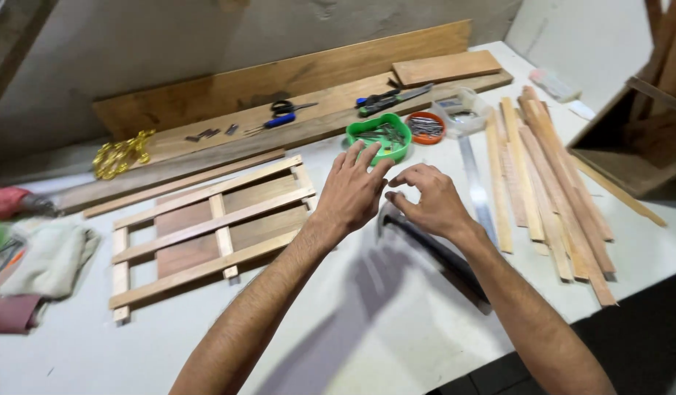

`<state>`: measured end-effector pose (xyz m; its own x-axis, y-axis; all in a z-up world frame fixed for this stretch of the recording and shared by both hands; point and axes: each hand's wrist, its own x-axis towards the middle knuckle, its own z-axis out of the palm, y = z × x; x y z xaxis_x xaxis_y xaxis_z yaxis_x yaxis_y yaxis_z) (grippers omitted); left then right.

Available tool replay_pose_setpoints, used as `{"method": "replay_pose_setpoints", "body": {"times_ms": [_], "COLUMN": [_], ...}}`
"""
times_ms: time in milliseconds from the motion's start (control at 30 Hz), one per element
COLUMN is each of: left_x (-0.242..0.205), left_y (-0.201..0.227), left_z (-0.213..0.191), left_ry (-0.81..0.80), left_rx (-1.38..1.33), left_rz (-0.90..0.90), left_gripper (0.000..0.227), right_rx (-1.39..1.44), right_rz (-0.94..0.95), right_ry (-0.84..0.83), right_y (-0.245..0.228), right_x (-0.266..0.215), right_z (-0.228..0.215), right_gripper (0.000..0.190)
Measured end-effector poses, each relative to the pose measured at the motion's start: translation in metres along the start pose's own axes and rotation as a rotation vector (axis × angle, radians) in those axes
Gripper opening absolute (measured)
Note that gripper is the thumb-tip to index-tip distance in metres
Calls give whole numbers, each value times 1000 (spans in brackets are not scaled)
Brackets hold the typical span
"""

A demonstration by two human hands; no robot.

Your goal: The person assembles a small wooden lattice frame on a workbench. They position thin wood strips across a rectangular frame, measure with a steel ruler, pick nails from a green bowl, and hammer the nails to fasten the strips, occasionally sanding edges and repositioning the frame.

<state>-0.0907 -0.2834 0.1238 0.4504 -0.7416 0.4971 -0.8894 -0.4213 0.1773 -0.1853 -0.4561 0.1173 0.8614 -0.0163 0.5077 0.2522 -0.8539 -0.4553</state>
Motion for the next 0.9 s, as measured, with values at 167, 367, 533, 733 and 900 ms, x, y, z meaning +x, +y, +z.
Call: {"method": "replay_pose_setpoints", "body": {"times_ms": [167,367,533,733,900], "left_x": [-64,-147,-215,-263,-277], "left_y": [-41,-96,-142,-173,-189], "left_z": [-34,-66,-85,-102,-94], "left_ry": [-18,-150,-261,-315,-165], "left_rx": [100,151,177,213,53], "left_rz": [-148,-409,-631,-944,-987], "left_gripper": [33,37,50,73,71], "right_rx": [77,116,169,275,218], "right_rz": [-2,47,368,664,603], "right_ry": [-115,-252,-361,-393,-434], "right_y": [-50,-64,-56,-69,-55], "right_x": [32,52,66,77,79], "right_z": [42,106,143,159,183], "right_gripper": [29,61,90,106,102]}}
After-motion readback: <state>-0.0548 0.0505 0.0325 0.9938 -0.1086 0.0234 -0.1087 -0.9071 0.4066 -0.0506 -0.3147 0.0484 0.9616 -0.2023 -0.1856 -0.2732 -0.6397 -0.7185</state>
